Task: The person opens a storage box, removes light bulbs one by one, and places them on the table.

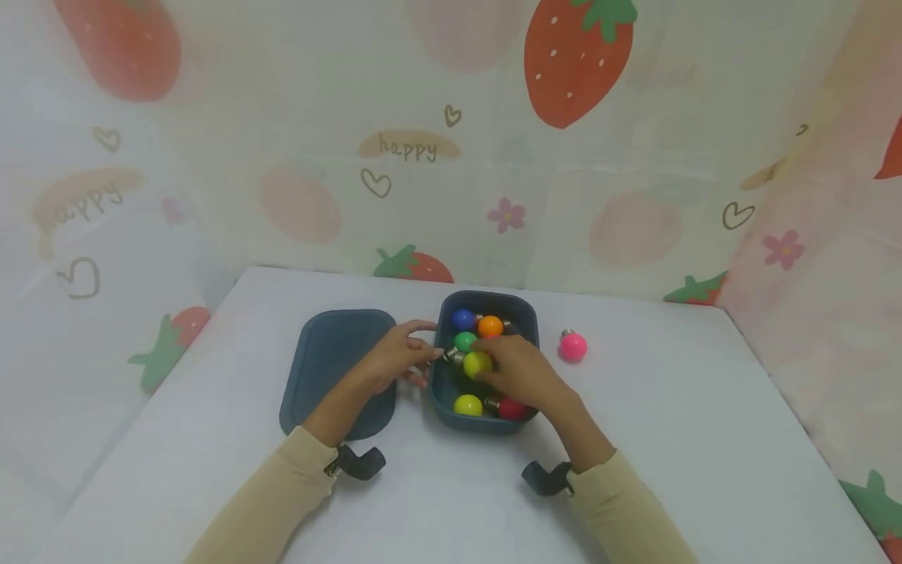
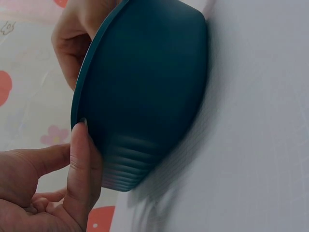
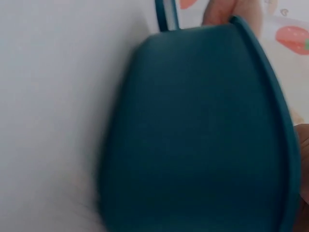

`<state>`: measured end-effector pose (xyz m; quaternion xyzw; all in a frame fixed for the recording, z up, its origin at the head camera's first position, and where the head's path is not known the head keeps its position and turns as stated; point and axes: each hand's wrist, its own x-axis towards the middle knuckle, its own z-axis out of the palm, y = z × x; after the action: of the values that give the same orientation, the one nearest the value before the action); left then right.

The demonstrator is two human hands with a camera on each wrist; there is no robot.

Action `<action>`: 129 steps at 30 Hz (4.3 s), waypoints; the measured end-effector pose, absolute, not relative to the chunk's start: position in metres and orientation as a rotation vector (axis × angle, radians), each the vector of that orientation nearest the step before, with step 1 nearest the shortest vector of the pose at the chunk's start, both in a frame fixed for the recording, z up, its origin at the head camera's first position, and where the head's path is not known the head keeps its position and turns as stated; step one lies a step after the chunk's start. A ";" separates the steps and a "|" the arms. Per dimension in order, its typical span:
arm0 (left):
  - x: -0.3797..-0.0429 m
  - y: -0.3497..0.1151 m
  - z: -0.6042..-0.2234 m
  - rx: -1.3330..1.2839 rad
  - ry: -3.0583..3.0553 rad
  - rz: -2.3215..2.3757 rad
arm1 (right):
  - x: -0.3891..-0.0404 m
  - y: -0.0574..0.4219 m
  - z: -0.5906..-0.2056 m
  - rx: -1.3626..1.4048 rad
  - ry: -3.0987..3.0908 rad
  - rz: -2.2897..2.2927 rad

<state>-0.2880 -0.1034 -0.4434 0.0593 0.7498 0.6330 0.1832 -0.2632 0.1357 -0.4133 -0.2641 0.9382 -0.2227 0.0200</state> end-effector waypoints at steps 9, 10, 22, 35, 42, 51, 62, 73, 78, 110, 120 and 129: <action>-0.287 -0.104 -0.443 0.159 2.121 1.776 | -0.266 0.155 -0.395 -0.776 2.909 -0.774; -0.287 -0.104 -0.443 0.156 2.121 1.776 | -0.267 0.157 -0.393 -0.767 2.914 -0.783; -0.287 -0.103 -0.443 0.157 2.103 1.791 | -0.269 0.178 -0.380 -0.705 2.972 -0.848; -0.291 -0.101 -0.442 0.166 2.088 1.792 | -0.269 0.202 -0.377 -0.620 2.991 -0.950; -0.290 -0.102 -0.441 0.130 2.096 1.783 | -0.265 0.223 -0.380 -0.539 3.030 -0.978; -0.288 -0.103 -0.446 0.128 2.113 1.773 | -0.262 0.254 -0.384 -0.519 3.111 -0.938; -0.287 -0.102 -0.444 0.124 2.114 1.775 | -0.266 0.285 -0.393 -0.474 3.193 -0.964; -0.290 -0.102 -0.446 0.121 2.097 1.786 | -0.270 0.299 -0.401 -0.338 3.173 -0.975; -0.289 -0.102 -0.446 0.126 2.097 1.783 | -0.272 0.302 -0.406 -0.297 3.165 -0.993; -0.288 -0.100 -0.444 0.137 2.102 1.788 | -0.289 0.311 -0.439 -0.093 3.072 -0.960; -0.288 -0.102 -0.450 0.133 2.117 1.774 | -0.288 0.309 -0.443 -0.072 3.055 -0.932; -0.288 -0.101 -0.448 0.136 2.110 1.772 | -0.288 0.308 -0.443 -0.033 3.056 -0.903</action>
<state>-0.2884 -0.1010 -0.4482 0.0483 0.7509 0.6305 0.1902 -0.2876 0.3078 -0.4434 -0.0104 0.9587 -0.2834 -0.0227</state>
